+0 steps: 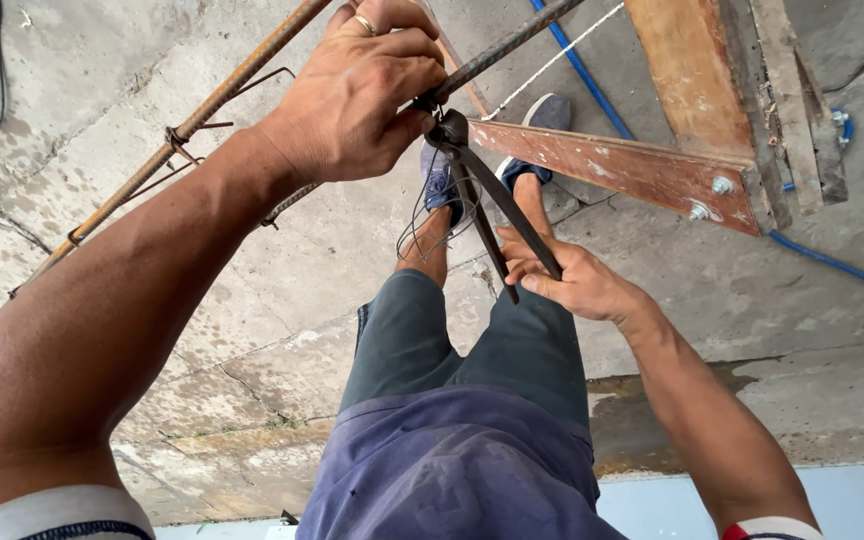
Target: The person uses pliers to twist and secure wire ties around intersecting steel rebar rods on a construction site. They repeatedly wrap the wire and use the tool to tighten the connections between the metal bars.
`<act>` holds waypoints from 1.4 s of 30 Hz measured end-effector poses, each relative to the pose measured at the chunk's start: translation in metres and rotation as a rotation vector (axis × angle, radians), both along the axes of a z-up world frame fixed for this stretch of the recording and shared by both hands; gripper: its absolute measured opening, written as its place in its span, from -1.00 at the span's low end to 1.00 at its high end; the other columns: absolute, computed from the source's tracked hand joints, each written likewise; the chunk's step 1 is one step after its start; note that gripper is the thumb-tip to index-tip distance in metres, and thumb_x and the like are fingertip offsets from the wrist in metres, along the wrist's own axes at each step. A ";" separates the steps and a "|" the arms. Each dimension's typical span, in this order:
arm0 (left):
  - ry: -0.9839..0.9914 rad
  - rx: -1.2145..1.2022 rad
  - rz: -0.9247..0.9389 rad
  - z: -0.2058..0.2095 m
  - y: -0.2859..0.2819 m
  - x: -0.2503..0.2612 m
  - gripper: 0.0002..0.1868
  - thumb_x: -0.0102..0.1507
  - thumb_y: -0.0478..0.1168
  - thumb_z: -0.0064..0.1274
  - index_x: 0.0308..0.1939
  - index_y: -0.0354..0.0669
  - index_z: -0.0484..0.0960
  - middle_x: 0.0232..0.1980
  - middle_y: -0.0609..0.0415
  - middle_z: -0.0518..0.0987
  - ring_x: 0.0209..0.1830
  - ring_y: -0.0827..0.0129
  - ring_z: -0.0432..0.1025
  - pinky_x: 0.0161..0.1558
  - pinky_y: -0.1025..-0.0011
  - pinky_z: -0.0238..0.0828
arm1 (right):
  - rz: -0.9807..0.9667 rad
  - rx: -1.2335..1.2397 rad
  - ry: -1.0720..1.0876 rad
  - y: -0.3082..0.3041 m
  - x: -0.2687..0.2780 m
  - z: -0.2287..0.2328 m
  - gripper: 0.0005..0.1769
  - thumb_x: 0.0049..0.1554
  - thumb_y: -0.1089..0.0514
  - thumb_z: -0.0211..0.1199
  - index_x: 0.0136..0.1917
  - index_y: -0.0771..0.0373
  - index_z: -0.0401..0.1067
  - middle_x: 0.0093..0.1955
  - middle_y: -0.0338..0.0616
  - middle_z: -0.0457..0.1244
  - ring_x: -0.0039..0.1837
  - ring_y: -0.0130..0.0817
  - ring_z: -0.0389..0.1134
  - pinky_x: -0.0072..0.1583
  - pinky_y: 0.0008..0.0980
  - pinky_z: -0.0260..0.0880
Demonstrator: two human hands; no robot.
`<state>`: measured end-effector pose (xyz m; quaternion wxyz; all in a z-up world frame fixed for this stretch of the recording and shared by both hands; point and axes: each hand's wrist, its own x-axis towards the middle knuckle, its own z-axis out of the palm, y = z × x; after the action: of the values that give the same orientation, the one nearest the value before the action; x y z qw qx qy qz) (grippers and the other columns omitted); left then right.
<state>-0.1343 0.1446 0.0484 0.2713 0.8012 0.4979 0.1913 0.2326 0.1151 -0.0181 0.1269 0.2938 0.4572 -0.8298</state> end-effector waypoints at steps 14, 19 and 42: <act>0.002 -0.014 0.006 -0.002 -0.001 -0.001 -0.89 0.29 -0.19 0.02 -0.25 -0.14 0.52 -0.14 0.06 0.53 0.11 0.07 0.35 -0.04 0.01 0.09 | 0.082 0.314 -0.125 -0.010 -0.004 -0.006 -0.61 0.18 0.20 0.21 0.28 0.14 0.36 0.14 -0.21 0.41 0.23 -0.30 0.43 0.37 -0.29 0.32; -0.017 -0.004 -0.002 -0.005 -0.001 -0.002 -0.88 0.25 -0.19 0.03 -0.25 -0.15 0.51 -0.14 0.07 0.53 0.14 0.06 0.37 -0.01 0.00 0.10 | 0.033 0.327 -0.077 -0.017 -0.003 -0.001 -0.20 0.23 0.12 0.14 0.65 0.11 -0.09 -0.18 -0.28 0.28 -0.22 -0.33 0.42 0.08 -0.34 0.48; 0.025 -0.051 0.025 0.000 0.000 -0.004 -0.77 0.30 -0.09 0.12 -0.31 -0.17 0.54 -0.12 0.03 0.57 0.16 0.10 0.28 0.01 0.03 0.08 | 0.088 0.354 -0.720 -0.011 -0.027 0.090 -0.63 -0.03 -0.03 0.39 -0.04 0.13 0.36 -0.18 -0.24 0.30 -0.11 -0.31 0.33 -0.05 -0.30 0.34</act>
<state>-0.1388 0.1449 0.0485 0.2832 0.7901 0.5158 0.1720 0.2054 0.1038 0.0716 0.2617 0.5633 0.5313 -0.5761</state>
